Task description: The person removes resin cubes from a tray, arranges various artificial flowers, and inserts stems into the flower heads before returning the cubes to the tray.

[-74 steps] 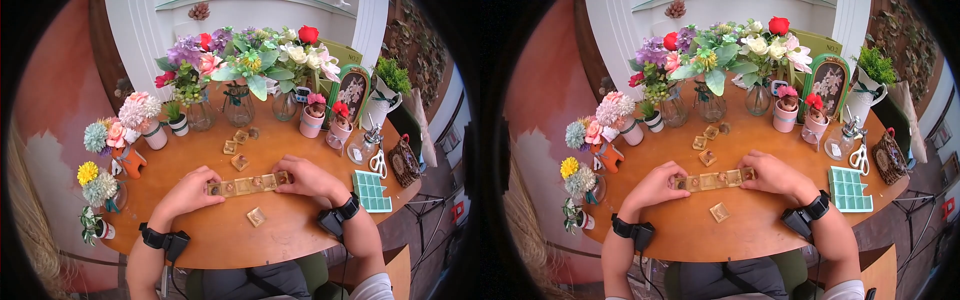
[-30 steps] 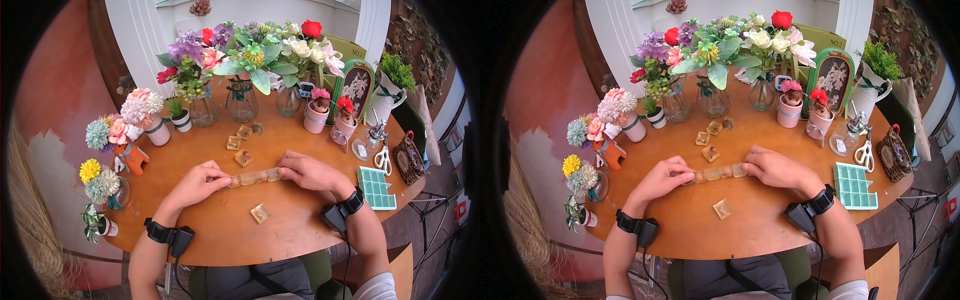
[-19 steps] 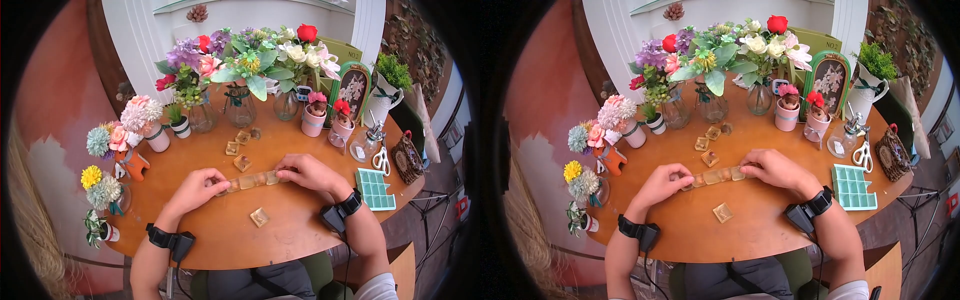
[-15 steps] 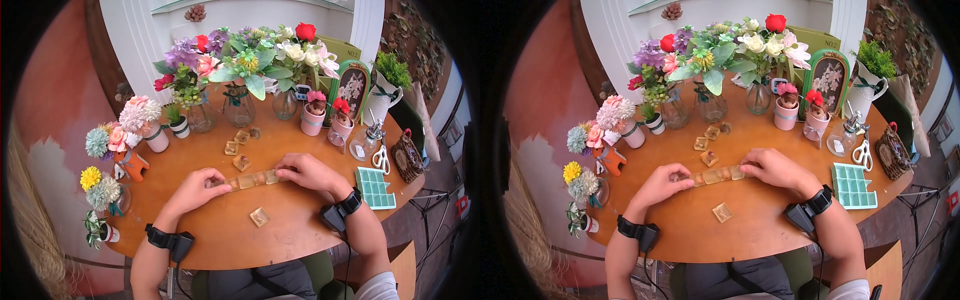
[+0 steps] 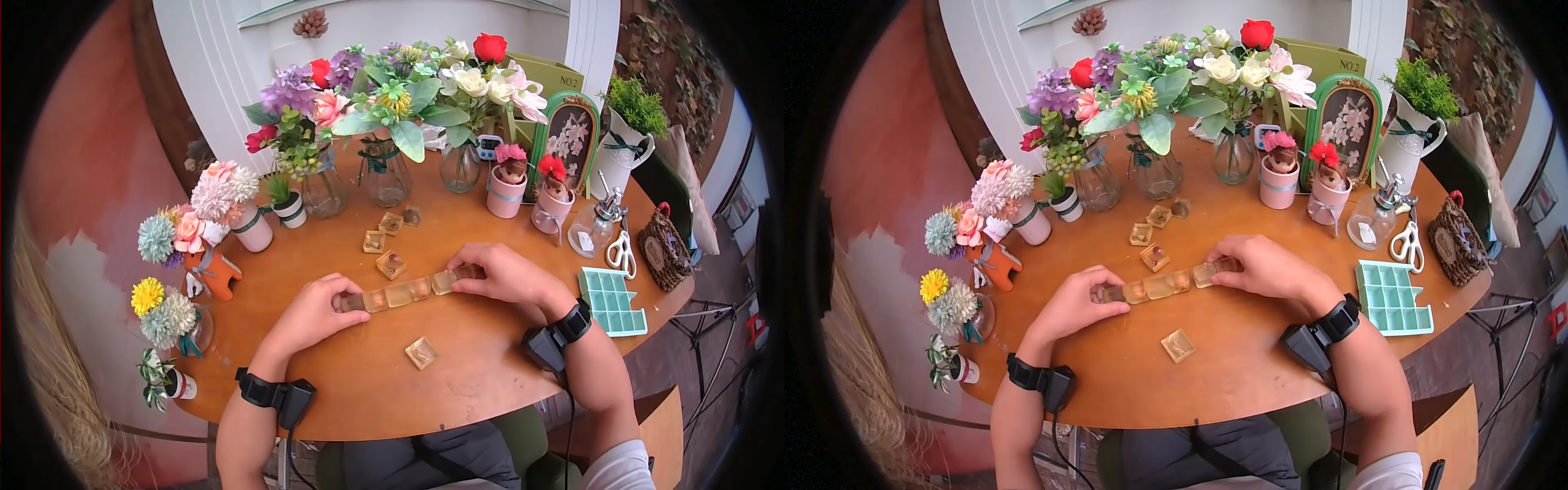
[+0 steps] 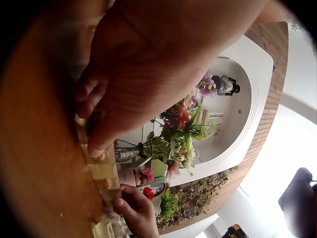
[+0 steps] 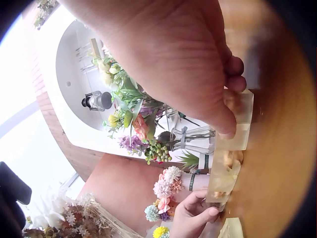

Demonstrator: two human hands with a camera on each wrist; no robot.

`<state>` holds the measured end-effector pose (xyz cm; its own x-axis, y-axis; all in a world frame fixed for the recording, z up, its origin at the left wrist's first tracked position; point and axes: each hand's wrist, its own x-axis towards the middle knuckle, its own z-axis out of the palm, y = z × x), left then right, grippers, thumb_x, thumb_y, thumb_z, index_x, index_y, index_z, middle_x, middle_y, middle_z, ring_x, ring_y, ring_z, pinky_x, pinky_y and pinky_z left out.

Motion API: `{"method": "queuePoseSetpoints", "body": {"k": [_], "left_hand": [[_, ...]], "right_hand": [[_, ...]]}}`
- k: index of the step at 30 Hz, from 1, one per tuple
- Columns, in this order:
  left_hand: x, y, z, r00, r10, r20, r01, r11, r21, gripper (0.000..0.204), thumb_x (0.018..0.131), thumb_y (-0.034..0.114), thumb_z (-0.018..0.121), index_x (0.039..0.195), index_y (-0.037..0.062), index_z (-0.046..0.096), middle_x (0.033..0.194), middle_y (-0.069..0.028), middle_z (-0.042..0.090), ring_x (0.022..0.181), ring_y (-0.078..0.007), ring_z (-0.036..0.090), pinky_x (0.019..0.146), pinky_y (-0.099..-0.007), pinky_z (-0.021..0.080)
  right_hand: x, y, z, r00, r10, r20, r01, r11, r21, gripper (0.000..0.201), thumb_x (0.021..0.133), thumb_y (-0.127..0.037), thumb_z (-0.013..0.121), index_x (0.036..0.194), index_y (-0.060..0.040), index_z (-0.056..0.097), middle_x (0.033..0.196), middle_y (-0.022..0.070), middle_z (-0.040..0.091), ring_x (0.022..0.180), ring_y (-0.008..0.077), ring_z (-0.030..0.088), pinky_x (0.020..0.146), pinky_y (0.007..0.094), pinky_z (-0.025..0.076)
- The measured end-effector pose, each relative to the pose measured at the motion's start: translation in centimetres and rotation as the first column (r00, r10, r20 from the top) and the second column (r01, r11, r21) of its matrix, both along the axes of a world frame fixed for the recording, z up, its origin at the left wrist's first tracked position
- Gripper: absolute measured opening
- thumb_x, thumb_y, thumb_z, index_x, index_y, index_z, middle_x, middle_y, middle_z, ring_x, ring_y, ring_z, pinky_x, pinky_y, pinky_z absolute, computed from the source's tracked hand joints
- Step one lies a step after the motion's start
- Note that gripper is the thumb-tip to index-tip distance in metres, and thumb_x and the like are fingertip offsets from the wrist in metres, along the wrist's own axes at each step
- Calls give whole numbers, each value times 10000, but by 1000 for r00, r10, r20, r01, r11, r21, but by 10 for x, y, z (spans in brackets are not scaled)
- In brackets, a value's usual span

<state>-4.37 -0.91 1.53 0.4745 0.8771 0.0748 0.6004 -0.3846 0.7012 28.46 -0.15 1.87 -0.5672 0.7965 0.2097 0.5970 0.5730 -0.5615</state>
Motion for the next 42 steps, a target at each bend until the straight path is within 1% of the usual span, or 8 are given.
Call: {"method": "queuePoseSetpoints", "body": {"k": [2, 16, 25, 27, 31, 37, 39, 42], "left_hand": [[1, 0, 0, 1000, -2, 10, 2, 999, 38, 311, 762, 148, 832, 968, -19, 669, 795, -62, 577, 632, -134, 490, 596, -296, 443], [5, -4, 1, 1000, -12, 10, 11, 997, 82, 310, 774, 175, 836, 968, -6, 675, 810, -41, 572, 679, -119, 519, 615, -271, 450], [4, -5, 5, 996, -88, -22, 89, 992, 86, 324, 785, 185, 827, 983, -14, 664, 818, -61, 580, 671, -141, 543, 605, -286, 462], [4, -5, 4, 996, -85, -19, 87, 993, 75, 324, 787, 186, 825, 984, -14, 663, 819, -64, 581, 676, -147, 545, 612, -288, 465], [5, -5, 4, 997, -71, -20, 73, 993, 98, 312, 791, 181, 820, 980, -9, 661, 820, -71, 580, 698, -167, 551, 638, -302, 469], [5, -6, 3, 997, -78, -31, 81, 988, 133, 312, 791, 178, 818, 981, -8, 655, 818, -74, 574, 709, -175, 555, 644, -307, 468], [5, -6, 3, 996, -80, -32, 84, 988, 129, 316, 791, 178, 818, 984, -8, 653, 819, -75, 573, 712, -177, 555, 645, -308, 467], [5, -6, 2, 996, -82, -27, 85, 989, 118, 317, 792, 179, 817, 983, -9, 647, 819, -80, 571, 713, -181, 553, 644, -312, 466]], "right_hand": [[-2, -1, 1, 1000, 5, -3, -5, 1000, 7, 308, 872, -212, 736, 1110, -33, 660, 951, 120, 658, 801, 265, 630, 723, 366, 514], [-6, -4, 2, 999, 44, -12, -44, 998, 35, 302, 863, -216, 741, 1076, -23, 645, 922, 126, 641, 796, 271, 617, 716, 372, 510], [-5, -10, 12, 997, 49, 51, -45, 996, -81, 295, 858, -223, 733, 1061, -20, 664, 953, 148, 662, 883, 334, 642, 778, 401, 522], [-3, -7, 5, 996, 81, 35, -81, 997, 0, 310, 861, -237, 745, 1061, -17, 658, 893, 128, 641, 792, 297, 621, 721, 386, 508], [-4, -8, 5, 997, 79, 23, -80, 997, 12, 314, 859, -246, 748, 1055, -16, 662, 901, 127, 643, 797, 299, 625, 722, 387, 509], [-9, -13, 10, 998, 41, 46, -40, 999, -18, 312, 852, -245, 756, 1033, -6, 670, 913, 131, 644, 818, 309, 634, 727, 391, 511], [-8, -11, 11, 996, 54, 77, -50, 998, -49, 332, 858, -253, 739, 1052, 7, 670, 1004, 171, 657, 929, 359, 636, 807, 412, 520], [-9, -11, 10, 995, 43, 87, -38, 998, -58, 339, 859, -260, 740, 1041, 17, 672, 1011, 174, 658, 937, 365, 635, 814, 413, 519]]}}
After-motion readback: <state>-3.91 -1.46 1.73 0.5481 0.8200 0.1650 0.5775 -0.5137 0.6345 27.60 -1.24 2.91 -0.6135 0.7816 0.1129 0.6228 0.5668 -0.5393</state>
